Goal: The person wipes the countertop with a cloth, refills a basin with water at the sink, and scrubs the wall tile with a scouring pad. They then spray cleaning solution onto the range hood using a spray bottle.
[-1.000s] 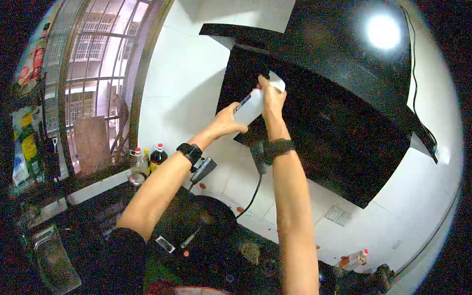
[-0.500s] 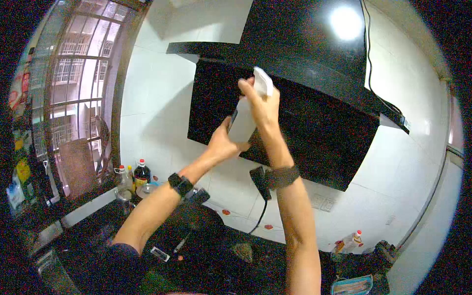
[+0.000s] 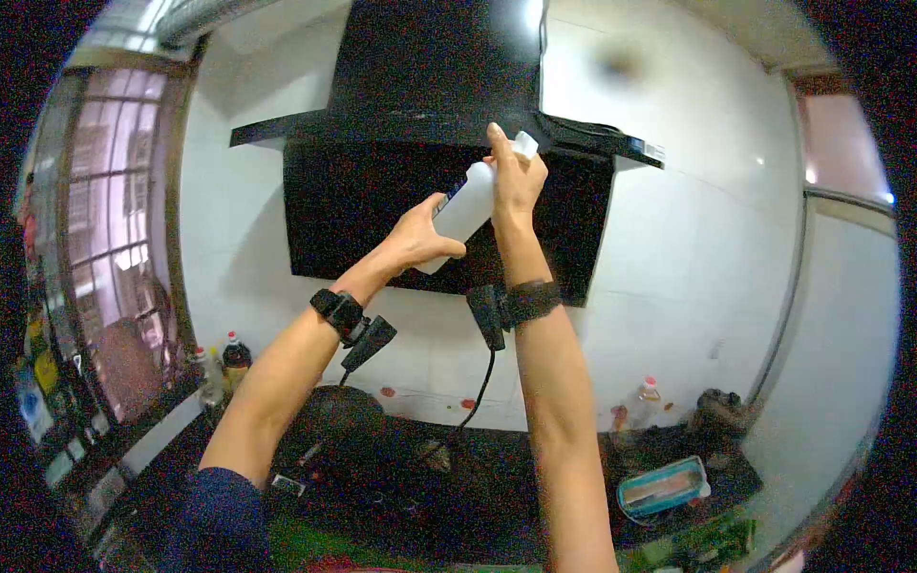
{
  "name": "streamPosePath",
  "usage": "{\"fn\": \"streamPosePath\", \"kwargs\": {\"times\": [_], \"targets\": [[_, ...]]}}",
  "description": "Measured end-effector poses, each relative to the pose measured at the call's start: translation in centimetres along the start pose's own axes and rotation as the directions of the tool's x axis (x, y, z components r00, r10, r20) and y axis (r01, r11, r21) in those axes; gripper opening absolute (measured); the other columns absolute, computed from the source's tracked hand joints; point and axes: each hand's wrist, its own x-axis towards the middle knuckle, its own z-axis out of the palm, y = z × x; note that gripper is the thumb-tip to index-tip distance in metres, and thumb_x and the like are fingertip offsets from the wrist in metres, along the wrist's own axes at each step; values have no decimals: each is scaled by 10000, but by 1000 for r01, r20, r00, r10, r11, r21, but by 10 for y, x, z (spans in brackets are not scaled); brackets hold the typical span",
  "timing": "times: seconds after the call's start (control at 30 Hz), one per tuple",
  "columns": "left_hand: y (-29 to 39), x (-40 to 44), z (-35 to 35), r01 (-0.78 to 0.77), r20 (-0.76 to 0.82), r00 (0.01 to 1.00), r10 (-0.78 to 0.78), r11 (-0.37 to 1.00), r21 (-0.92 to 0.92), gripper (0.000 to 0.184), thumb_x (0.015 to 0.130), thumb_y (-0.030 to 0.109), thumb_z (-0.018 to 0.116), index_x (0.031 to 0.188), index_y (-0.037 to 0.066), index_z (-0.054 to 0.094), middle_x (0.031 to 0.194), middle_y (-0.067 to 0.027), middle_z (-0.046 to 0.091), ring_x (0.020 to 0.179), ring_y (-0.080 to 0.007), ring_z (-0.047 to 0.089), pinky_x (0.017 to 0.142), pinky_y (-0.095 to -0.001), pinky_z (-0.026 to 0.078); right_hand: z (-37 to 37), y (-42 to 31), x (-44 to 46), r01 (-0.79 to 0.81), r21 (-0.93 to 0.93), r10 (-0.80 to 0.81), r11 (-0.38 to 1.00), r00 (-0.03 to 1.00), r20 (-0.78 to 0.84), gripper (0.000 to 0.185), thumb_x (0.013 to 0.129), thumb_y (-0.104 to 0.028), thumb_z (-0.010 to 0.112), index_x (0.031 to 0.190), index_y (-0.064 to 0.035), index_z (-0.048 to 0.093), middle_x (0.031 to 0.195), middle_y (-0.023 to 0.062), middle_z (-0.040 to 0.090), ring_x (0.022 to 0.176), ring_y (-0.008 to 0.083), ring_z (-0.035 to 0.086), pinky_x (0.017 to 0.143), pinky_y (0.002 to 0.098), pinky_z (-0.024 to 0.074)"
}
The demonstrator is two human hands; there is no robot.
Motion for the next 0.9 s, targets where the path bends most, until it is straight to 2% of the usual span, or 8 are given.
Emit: {"fn": "streamPosePath", "kwargs": {"times": [0.2, 0.3, 0.53, 0.6, 0.73, 0.77, 0.87, 0.9], "targets": [[68, 12, 76, -109, 61, 992, 113, 992, -69, 816, 505, 262, 742, 1223, 9, 447, 1010, -201, 608, 912, -301, 614, 808, -348, 482, -92, -63, 15, 28, 10, -26, 1000, 991, -128, 265, 735, -195, 726, 730, 35, 594, 660, 115, 594, 520, 187, 587, 486, 300, 501], [99, 24, 107, -159, 84, 982, 167, 982, -104, 829, 491, 276, 743, 1226, 24, 451, 1021, -202, 608, 921, -307, 615, 812, -347, 482, -128, -88, 31, 84, -29, -87, 996, 987, -137, 302, 759, -230, 706, 717, 42, 583, 634, 127, 581, 509, 197, 586, 475, 306, 503], [128, 43, 125, -120, 110, 986, 127, 991, -63, 748, 498, 258, 752, 1175, 86, 483, 1020, -140, 619, 945, -290, 609, 811, -382, 485, -166, -102, 66, -17, -226, -39, 974, 970, -240, 311, 773, -274, 712, 719, 8, 593, 638, 85, 564, 513, 148, 525, 478, 279, 458], [116, 37, 119, -140, 106, 982, 154, 981, -132, 754, 492, 249, 757, 1173, 83, 479, 1034, -141, 615, 959, -300, 601, 821, -377, 479, -153, -97, 58, -30, -6, 28, 1000, 990, -139, 301, 776, -272, 713, 744, 3, 594, 661, 93, 575, 543, 154, 550, 490, 282, 475], [88, 31, 92, -99, -100, 992, 75, 962, -255, 724, 508, 235, 761, 1160, 99, 478, 1020, -140, 620, 983, -291, 594, 842, -371, 463, -77, -100, 41, 72, -120, -53, 990, 987, 151, 466, 759, -362, 711, 943, 54, 611, 791, 119, 617, 667, 179, 602, 582, 284, 509], [84, 31, 76, -84, -119, 991, 53, 957, -278, 717, 518, 226, 763, 1161, 91, 476, 1027, -142, 619, 992, -289, 591, 845, -370, 461, -68, -94, 55, 7, -170, 45, 985, 954, 298, 550, 738, -398, 714, 1037, 46, 589, 848, 119, 618, 745, 178, 604, 606, 275, 494], [65, 44, 22, -146, -318, 944, 84, 973, -176, 756, 492, 233, 784, 1143, 13, 468, 998, -176, 614, 917, -300, 608, 821, -357, 468, -6, -90, 45, 243, -132, -166, 961, 888, 430, 404, 741, -324, 710, 944, 6, 595, 806, 86, 596, 723, 163, 594, 618, 266, 474], [61, 46, 0, -134, -281, 955, 93, 982, -131, 779, 490, 240, 781, 1164, 14, 463, 1010, -176, 611, 925, -300, 607, 826, -353, 469, 14, -92, 44, 145, -52, -113, 988, 912, 394, 293, 748, -264, 699, 864, -20, 587, 770, 69, 582, 667, 164, 589, 597, 281, 476]]}}
